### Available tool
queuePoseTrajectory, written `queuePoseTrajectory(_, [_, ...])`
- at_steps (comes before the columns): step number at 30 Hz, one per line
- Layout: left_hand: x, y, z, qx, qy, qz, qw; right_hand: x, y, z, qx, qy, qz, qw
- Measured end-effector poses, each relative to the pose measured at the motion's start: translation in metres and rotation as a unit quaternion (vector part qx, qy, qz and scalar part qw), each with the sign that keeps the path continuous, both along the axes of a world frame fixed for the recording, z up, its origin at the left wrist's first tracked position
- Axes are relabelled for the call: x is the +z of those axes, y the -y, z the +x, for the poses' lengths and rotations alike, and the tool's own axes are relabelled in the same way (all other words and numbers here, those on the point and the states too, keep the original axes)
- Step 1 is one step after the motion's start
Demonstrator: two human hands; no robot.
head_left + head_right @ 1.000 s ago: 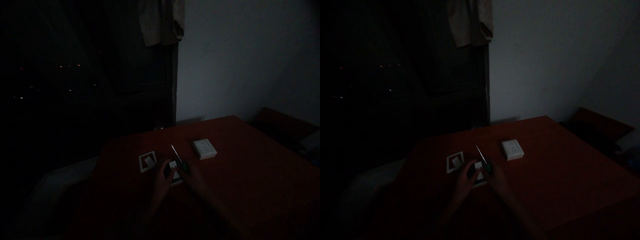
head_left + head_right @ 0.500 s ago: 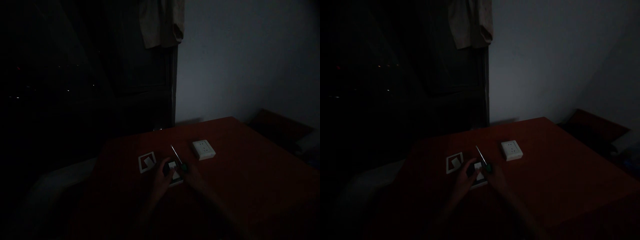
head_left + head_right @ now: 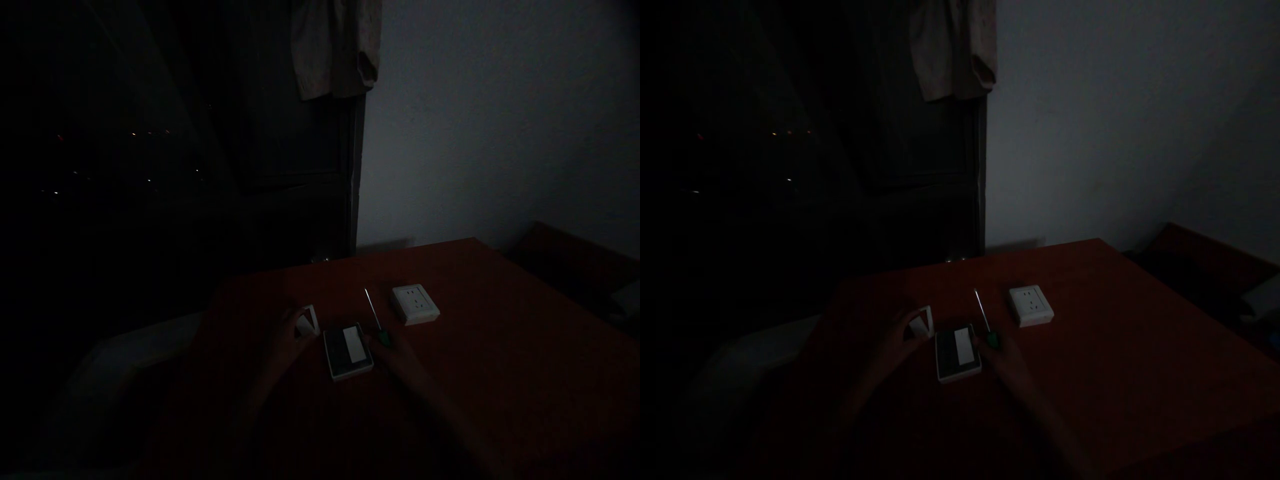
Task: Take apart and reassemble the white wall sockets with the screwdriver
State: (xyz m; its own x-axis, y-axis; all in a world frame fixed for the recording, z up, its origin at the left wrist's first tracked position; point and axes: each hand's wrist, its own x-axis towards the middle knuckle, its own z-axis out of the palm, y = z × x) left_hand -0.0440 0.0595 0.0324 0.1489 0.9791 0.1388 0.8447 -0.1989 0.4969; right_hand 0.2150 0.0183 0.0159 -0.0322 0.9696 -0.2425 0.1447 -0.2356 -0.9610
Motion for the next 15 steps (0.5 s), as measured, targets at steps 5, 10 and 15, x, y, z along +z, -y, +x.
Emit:
queuePoseTrajectory(5, [-0.014,-0.002,-0.001,-0.003,-0.007,0.014,1.0,0.0,0.001,0.0,0.004,-0.007,-0.002,1.0])
queuePoseTrajectory(10, [-0.011,-0.001,0.001,0.004,0.002,0.018,1.0,-0.004,-0.001,0.002,0.012,-0.028,0.005,1.0])
queuePoseTrajectory(15, [0.005,0.015,0.015,-0.023,0.081,0.018,0.996,-0.004,-0.001,0.001,0.007,-0.04,0.01,0.999])
